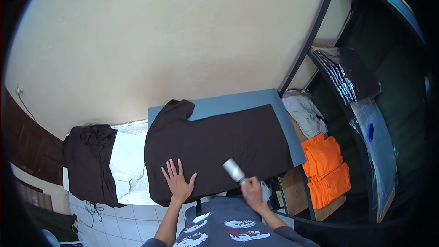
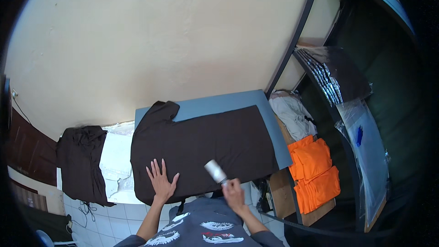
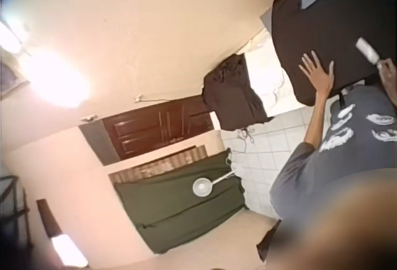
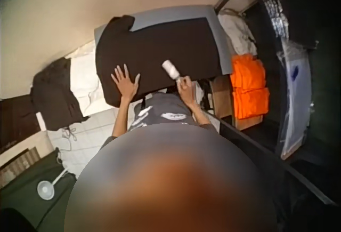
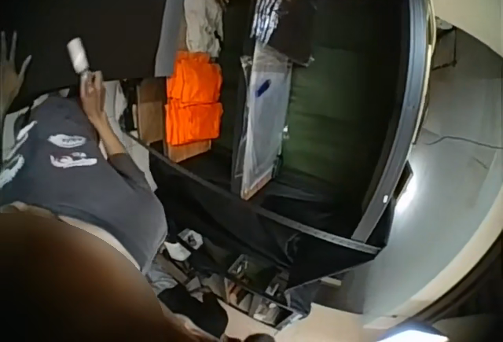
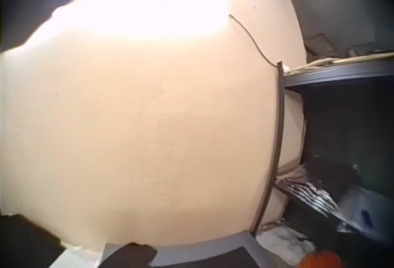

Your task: Use a lint roller to clean a black t-shirt and then align a template on its surface for printing.

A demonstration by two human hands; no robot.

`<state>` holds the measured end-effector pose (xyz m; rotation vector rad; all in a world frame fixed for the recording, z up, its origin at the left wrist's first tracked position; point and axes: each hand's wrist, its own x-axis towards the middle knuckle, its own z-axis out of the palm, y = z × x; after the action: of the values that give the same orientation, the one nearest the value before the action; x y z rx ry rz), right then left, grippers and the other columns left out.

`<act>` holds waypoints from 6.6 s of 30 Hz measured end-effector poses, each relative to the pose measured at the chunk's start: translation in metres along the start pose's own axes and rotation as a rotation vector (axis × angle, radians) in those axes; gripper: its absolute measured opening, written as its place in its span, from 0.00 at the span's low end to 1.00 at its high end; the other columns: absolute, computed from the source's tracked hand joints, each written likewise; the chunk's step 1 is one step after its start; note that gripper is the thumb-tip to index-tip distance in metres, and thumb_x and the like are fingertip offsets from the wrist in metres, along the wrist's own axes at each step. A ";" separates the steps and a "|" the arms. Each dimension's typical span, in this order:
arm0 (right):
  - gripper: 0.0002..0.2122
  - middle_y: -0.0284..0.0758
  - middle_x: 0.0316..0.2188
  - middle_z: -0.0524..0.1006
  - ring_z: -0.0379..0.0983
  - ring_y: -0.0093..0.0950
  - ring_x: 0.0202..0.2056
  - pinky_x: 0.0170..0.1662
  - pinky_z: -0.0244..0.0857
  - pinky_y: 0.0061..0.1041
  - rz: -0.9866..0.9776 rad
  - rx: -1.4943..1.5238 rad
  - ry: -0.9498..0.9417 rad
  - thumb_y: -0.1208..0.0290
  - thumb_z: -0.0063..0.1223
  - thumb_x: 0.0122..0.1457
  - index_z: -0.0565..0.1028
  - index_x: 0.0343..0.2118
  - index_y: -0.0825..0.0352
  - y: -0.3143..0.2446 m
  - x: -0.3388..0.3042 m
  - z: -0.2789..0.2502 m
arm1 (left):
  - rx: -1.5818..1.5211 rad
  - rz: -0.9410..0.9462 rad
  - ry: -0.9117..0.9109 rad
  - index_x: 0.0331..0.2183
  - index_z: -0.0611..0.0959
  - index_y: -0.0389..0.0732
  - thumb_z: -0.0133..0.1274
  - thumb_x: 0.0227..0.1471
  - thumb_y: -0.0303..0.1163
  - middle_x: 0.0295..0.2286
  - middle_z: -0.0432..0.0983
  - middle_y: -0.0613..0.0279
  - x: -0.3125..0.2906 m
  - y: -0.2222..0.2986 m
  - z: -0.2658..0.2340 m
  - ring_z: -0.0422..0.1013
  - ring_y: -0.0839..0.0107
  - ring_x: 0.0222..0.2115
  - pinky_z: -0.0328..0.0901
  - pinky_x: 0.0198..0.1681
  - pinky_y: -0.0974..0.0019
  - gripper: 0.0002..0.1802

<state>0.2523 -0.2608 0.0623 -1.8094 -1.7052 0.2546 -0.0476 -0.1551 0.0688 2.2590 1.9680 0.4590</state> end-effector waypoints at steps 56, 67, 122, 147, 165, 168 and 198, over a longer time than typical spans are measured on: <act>0.26 0.56 0.69 0.56 0.45 0.54 0.72 0.74 0.36 0.49 0.069 -0.003 -0.105 0.65 0.30 0.76 0.52 0.68 0.80 0.159 0.219 -0.006 | 0.128 0.025 0.011 0.70 0.58 0.47 0.49 0.61 0.62 0.70 0.46 0.41 0.141 -0.013 0.042 0.39 0.36 0.70 0.28 0.69 0.30 0.47; 0.26 0.55 0.69 0.58 0.47 0.52 0.71 0.74 0.35 0.48 0.067 -0.007 -0.081 0.65 0.33 0.75 0.53 0.67 0.80 0.166 0.220 -0.002 | 0.149 0.013 -0.005 0.70 0.58 0.48 0.49 0.60 0.64 0.70 0.46 0.42 0.152 -0.009 0.043 0.38 0.37 0.71 0.27 0.69 0.30 0.48; 0.26 0.55 0.68 0.58 0.47 0.51 0.72 0.74 0.35 0.46 0.030 -0.041 -0.081 0.64 0.33 0.75 0.54 0.68 0.80 0.190 0.311 0.029 | 0.183 -0.100 -0.097 0.72 0.54 0.54 0.44 0.58 0.70 0.71 0.43 0.47 0.247 -0.017 0.060 0.35 0.43 0.72 0.25 0.70 0.31 0.50; 0.09 0.53 0.44 0.69 0.70 0.54 0.46 0.48 0.66 0.47 0.014 0.062 0.055 0.72 0.47 0.69 0.68 0.45 0.73 0.102 0.299 -0.009 | 0.015 -0.053 0.086 0.70 0.57 0.43 0.49 0.62 0.59 0.69 0.44 0.38 0.237 -0.030 0.049 0.38 0.40 0.71 0.27 0.70 0.32 0.47; 0.11 0.45 0.38 0.69 0.74 0.46 0.39 0.37 0.72 0.44 0.208 -0.371 0.102 0.65 0.52 0.68 0.70 0.40 0.68 0.071 0.116 0.009 | 0.157 -0.332 0.120 0.70 0.57 0.42 0.49 0.60 0.61 0.69 0.44 0.36 0.056 -0.067 0.013 0.41 0.38 0.70 0.33 0.70 0.33 0.48; 0.10 0.47 0.39 0.70 0.73 0.48 0.42 0.41 0.71 0.46 0.318 -0.468 0.209 0.66 0.48 0.70 0.70 0.42 0.70 0.132 0.141 -0.024 | 0.146 -0.335 0.108 0.70 0.57 0.42 0.48 0.60 0.61 0.69 0.44 0.36 0.056 -0.068 0.010 0.39 0.39 0.71 0.30 0.70 0.33 0.49; 0.16 0.57 0.27 0.76 0.76 0.56 0.30 0.30 0.64 0.49 0.485 -0.349 0.249 0.61 0.41 0.74 0.69 0.45 0.74 0.196 0.023 -0.115 | 0.084 -0.036 0.014 0.70 0.59 0.43 0.51 0.56 0.66 0.69 0.45 0.40 0.015 -0.028 -0.005 0.37 0.43 0.72 0.23 0.70 0.33 0.52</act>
<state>0.4801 -0.2675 0.0494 -2.3885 -1.1721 -0.0778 -0.0743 -0.1369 0.0676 2.2705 2.0690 0.3965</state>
